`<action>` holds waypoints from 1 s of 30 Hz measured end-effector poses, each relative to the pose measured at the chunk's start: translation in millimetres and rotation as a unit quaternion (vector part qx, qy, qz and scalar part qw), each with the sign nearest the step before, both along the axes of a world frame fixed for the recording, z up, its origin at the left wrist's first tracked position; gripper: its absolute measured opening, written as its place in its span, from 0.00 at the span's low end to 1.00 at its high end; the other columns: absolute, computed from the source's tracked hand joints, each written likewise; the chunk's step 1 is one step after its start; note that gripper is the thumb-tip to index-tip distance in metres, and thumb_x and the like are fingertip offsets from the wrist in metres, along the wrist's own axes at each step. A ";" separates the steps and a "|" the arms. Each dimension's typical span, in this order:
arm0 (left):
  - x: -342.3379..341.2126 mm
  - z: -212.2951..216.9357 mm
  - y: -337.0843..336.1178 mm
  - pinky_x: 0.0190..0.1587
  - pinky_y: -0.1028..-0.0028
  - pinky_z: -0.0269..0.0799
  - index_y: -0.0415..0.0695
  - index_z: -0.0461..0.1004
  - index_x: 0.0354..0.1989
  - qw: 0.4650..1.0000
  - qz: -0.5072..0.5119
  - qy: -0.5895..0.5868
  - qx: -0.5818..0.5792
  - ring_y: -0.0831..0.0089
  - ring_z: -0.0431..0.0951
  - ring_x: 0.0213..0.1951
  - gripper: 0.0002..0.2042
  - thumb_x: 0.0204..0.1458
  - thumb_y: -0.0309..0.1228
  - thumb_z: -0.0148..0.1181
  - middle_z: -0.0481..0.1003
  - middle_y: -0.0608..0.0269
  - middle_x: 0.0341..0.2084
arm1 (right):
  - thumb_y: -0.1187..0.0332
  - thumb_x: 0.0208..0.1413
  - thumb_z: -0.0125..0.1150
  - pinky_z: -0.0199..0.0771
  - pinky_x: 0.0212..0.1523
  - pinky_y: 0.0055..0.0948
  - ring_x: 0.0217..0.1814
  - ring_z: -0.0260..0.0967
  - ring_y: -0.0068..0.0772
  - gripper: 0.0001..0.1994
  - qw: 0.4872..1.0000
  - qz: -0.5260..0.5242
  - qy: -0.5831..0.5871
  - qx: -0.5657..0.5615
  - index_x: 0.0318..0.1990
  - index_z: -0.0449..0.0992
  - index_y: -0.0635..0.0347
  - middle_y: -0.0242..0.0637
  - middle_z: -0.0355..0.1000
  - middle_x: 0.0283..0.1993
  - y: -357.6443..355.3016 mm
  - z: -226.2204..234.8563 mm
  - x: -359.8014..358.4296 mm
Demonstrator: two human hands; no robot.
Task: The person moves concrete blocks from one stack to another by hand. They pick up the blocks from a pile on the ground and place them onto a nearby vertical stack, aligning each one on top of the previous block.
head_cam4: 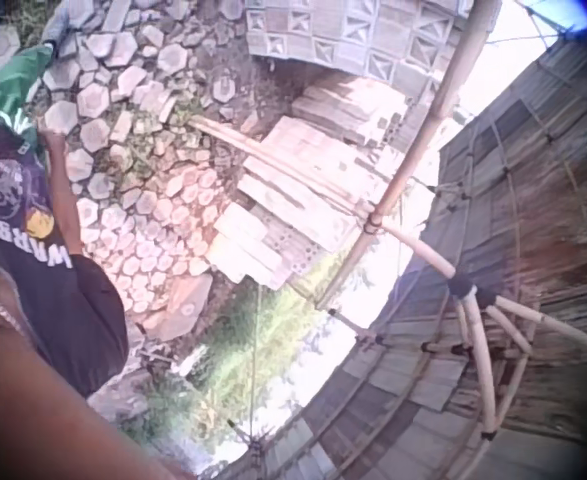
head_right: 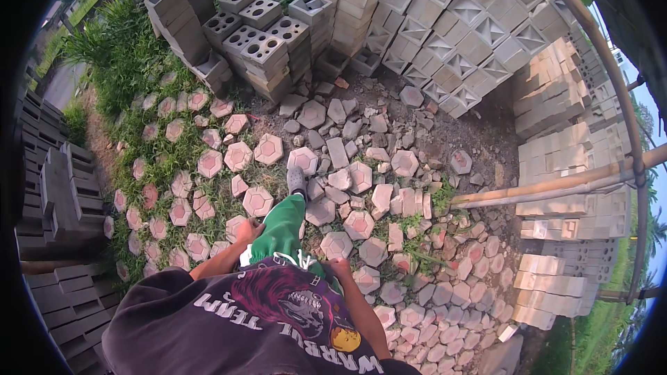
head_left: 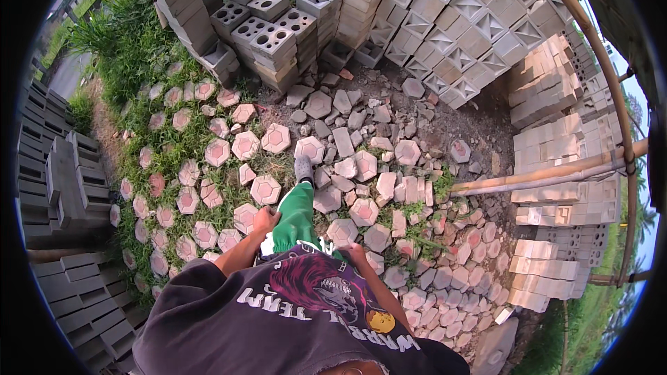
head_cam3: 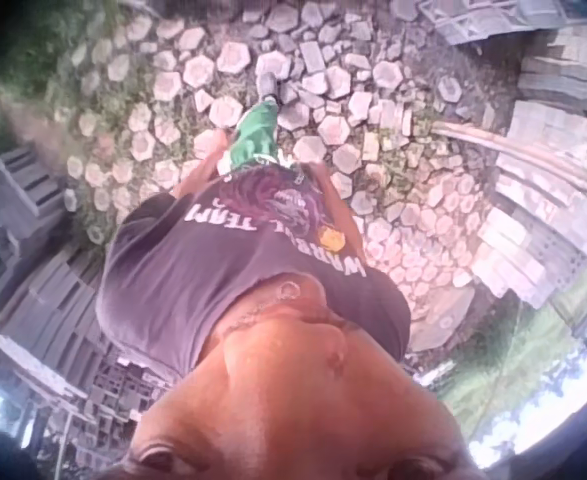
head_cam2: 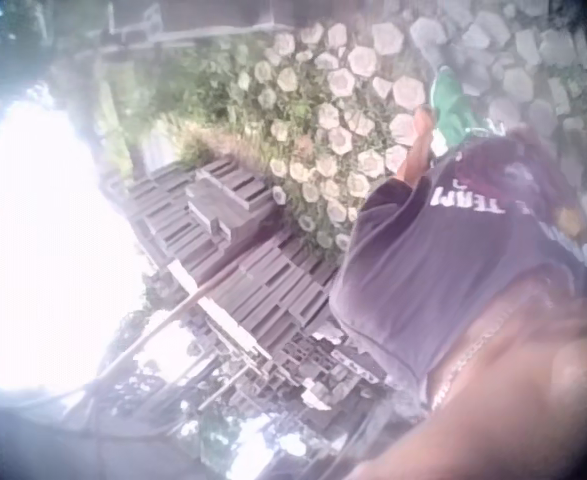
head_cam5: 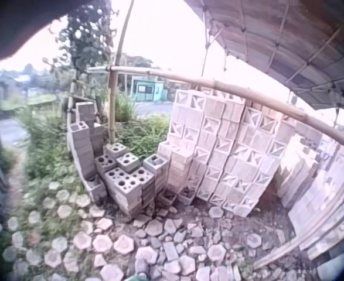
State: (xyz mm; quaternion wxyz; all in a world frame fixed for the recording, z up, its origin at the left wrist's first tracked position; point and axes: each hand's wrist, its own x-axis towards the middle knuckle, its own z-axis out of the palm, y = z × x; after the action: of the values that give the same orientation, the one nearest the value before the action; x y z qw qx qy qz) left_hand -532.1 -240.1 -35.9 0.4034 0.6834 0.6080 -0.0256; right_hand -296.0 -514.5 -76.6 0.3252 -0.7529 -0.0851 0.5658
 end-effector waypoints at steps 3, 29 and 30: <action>51.2 -14.8 77.9 0.37 0.59 0.72 0.38 0.77 0.24 0.998 0.043 -0.037 -0.033 0.52 0.78 0.31 0.18 0.41 0.45 0.60 0.77 0.45 0.23 | 0.57 0.42 0.69 0.66 0.23 0.30 0.21 0.67 0.24 0.16 0.974 0.080 -0.186 0.106 0.25 0.79 0.64 0.34 0.74 0.21 48.7 -10.7 53.2; 314.6 -23.1 194.5 0.41 0.58 0.71 0.36 0.75 0.30 0.975 0.196 -0.074 -0.068 0.47 0.76 0.35 0.17 0.48 0.40 0.50 0.76 0.41 0.30 | 0.57 0.50 0.63 0.66 0.27 0.28 0.22 0.64 0.22 0.17 0.930 0.306 -0.199 -0.030 0.22 0.73 0.63 0.34 0.70 0.19 382.2 68.0 349.1; 346.3 -18.8 201.0 0.41 0.59 0.71 0.36 0.75 0.30 0.972 0.211 -0.085 -0.060 0.49 0.77 0.35 0.16 0.48 0.39 0.51 0.76 0.44 0.30 | 0.56 0.52 0.62 0.67 0.27 0.26 0.24 0.66 0.21 0.17 0.945 0.274 -0.178 -0.019 0.23 0.74 0.62 0.32 0.72 0.21 379.5 51.5 384.3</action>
State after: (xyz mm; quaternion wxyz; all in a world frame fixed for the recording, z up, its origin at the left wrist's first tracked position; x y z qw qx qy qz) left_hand -185.8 -39.1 -54.7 0.4897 0.5143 0.6992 0.0819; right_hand 88.3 -135.0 -25.1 0.1233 -0.7949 -0.3336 0.4915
